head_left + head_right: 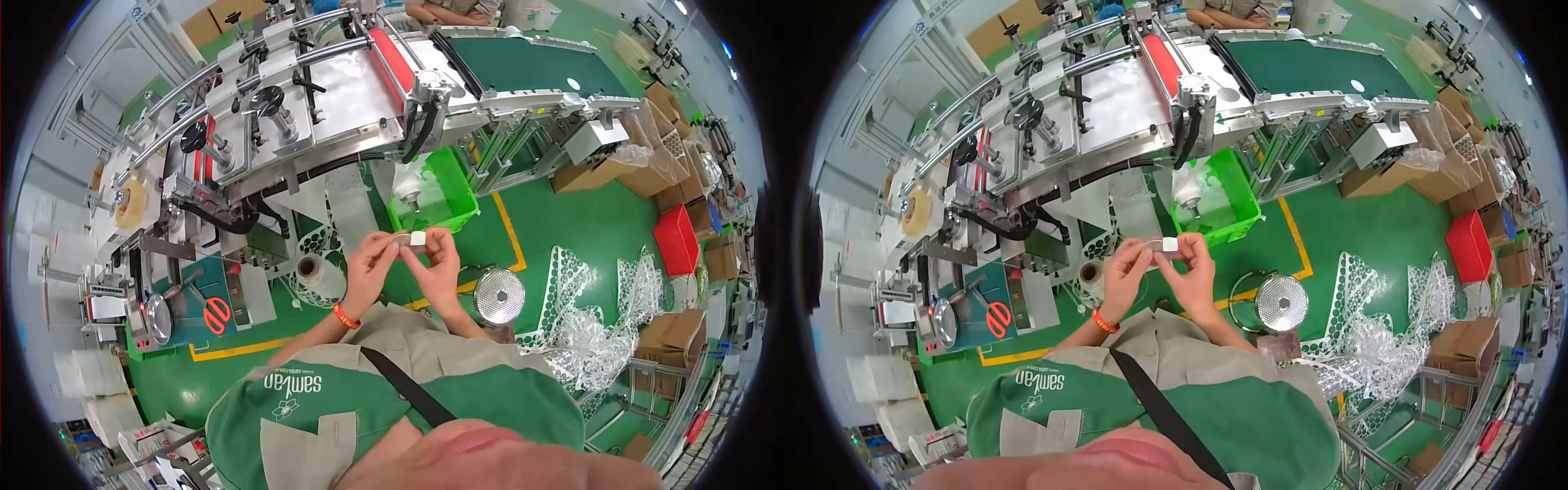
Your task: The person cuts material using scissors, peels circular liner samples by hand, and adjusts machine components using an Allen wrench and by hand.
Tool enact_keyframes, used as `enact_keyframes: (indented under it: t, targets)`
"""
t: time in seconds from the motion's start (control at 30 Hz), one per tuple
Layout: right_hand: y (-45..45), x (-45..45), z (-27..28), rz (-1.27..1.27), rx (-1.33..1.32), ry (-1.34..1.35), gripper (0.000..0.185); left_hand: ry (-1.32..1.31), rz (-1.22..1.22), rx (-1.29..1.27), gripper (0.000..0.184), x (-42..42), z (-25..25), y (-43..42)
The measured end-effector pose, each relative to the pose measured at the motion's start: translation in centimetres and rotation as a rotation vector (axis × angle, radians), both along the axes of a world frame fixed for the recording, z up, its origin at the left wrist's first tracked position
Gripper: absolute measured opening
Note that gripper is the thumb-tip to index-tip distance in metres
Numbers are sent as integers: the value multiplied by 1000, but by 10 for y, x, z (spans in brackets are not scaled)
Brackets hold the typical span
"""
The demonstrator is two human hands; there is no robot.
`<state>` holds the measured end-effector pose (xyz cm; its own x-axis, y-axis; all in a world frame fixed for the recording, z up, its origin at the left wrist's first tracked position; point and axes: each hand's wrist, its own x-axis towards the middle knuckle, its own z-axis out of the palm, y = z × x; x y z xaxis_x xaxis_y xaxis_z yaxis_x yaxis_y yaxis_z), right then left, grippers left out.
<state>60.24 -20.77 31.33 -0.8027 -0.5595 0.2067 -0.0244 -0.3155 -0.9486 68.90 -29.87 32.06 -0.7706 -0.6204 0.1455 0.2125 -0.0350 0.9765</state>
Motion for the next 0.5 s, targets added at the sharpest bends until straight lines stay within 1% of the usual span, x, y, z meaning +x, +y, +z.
enact_keyframes:
  t: [0.03,0.07,0.1,0.17,0.27,0.33,0.4,0.47,0.5]
  targets:
    - [3,0,-3,31,-34,-79,33,-29,-42,-18,24,3,-8,-2]
    - [5,0,-7,62,-69,-160,33,-28,-43,-16,24,4,-13,1]
    - [9,-3,-15,125,-45,-260,33,-39,-37,4,24,5,-17,3]
    - [14,-2,-27,141,-36,-284,32,-53,-28,29,25,6,-24,10]
    - [18,3,-35,165,-49,-353,29,-61,1,-9,29,9,-31,18]
    - [19,5,-34,176,-70,-395,27,-177,23,-201,30,12,-32,21]
    - [19,6,-29,175,-85,-491,26,-168,17,-166,30,13,-30,21]
    - [27,4,-34,207,-44,-422,24,-155,10,-93,29,14,-27,19]
    - [35,1,-35,211,39,-303,24,-118,5,45,29,13,-23,15]
